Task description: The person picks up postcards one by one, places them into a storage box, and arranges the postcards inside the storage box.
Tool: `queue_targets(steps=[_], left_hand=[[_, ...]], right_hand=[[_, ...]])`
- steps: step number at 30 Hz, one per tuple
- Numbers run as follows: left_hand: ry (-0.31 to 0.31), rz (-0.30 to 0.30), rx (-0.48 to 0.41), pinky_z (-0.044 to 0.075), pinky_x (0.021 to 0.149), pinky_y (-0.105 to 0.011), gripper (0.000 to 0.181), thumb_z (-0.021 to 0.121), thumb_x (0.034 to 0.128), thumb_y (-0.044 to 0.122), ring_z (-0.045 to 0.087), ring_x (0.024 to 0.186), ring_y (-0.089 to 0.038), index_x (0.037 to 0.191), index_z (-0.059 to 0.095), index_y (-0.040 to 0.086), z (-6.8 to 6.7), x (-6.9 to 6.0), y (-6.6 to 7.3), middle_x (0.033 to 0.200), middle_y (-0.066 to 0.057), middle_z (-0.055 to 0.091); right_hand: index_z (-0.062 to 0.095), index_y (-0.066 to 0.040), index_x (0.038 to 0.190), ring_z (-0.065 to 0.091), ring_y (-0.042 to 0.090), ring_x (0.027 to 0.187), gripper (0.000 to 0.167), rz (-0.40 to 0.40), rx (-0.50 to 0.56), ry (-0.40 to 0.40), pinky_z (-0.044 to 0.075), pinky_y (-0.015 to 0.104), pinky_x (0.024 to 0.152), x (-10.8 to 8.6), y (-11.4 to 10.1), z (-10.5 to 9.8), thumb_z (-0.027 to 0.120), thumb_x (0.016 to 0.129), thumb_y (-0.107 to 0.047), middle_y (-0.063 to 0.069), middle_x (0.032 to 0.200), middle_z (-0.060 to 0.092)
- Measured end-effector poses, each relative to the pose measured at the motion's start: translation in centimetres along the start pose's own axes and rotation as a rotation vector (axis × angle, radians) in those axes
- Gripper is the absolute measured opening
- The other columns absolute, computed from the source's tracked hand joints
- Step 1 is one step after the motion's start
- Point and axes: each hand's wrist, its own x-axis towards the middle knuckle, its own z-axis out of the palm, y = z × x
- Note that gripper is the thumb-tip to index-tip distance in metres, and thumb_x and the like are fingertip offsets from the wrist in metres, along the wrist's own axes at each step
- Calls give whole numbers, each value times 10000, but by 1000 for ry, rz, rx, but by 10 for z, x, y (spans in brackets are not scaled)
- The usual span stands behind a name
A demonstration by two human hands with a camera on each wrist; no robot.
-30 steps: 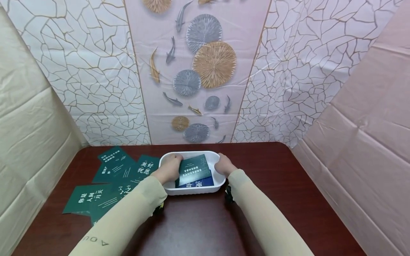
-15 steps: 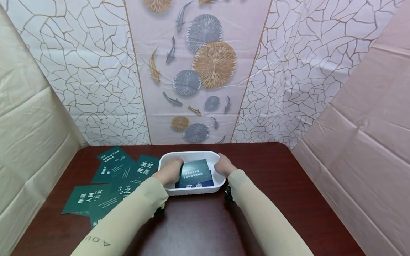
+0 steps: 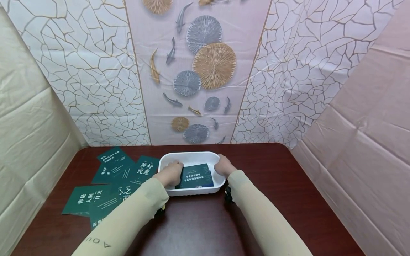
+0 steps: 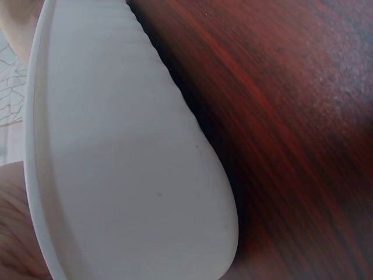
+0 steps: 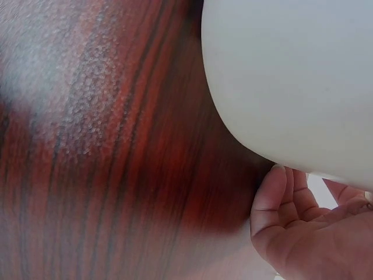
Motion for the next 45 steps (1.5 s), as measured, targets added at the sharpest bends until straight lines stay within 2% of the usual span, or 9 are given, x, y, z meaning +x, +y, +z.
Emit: queue_targets(steps=[6, 13, 23, 31, 45], left_hand=[[-9, 0, -5, 334, 1027, -498, 499, 615, 911, 87, 432, 1095, -307, 1391, 489, 44, 1, -2, -1, 1338, -151, 460], [-25, 8, -2, 337, 1008, -497, 465, 606, 921, 112, 423, 1037, -289, 1376, 516, 76, 1, -5, -1, 1237, -119, 489], [-46, 5, -21, 343, 1003, -499, 456, 614, 919, 124, 421, 1033, -288, 1364, 528, 78, -2, -8, 1, 1225, -114, 486], [-54, 32, -21, 356, 981, -485, 472, 632, 898, 99, 430, 1023, -273, 1361, 545, 110, -2, -9, 1, 1228, -105, 497], [-56, 21, -28, 365, 977, -487, 440, 630, 912, 134, 443, 1026, -272, 1345, 557, 108, -2, -12, 3, 1213, -98, 505]], right_hand=[[244, -27, 1516, 374, 320, 1326, 638, 3, 19, -5, 325, 492, 1064, -1, -1, -1, 469, 922, 40, 190, 1494, 341], [270, -29, 1506, 392, 320, 1312, 635, 19, 33, -17, 326, 500, 1061, -1, -2, -2, 485, 913, 49, 184, 1473, 372], [263, -31, 1508, 390, 325, 1317, 627, 24, 11, -17, 333, 501, 1057, 1, -1, -1, 480, 924, 39, 185, 1474, 370], [255, -32, 1512, 385, 324, 1319, 640, 15, 2, -15, 330, 500, 1059, 3, 0, -1, 478, 917, 41, 187, 1483, 358], [251, -24, 1511, 386, 332, 1317, 636, 8, 4, -18, 325, 510, 1059, 3, 1, -2, 481, 921, 31, 198, 1480, 358]])
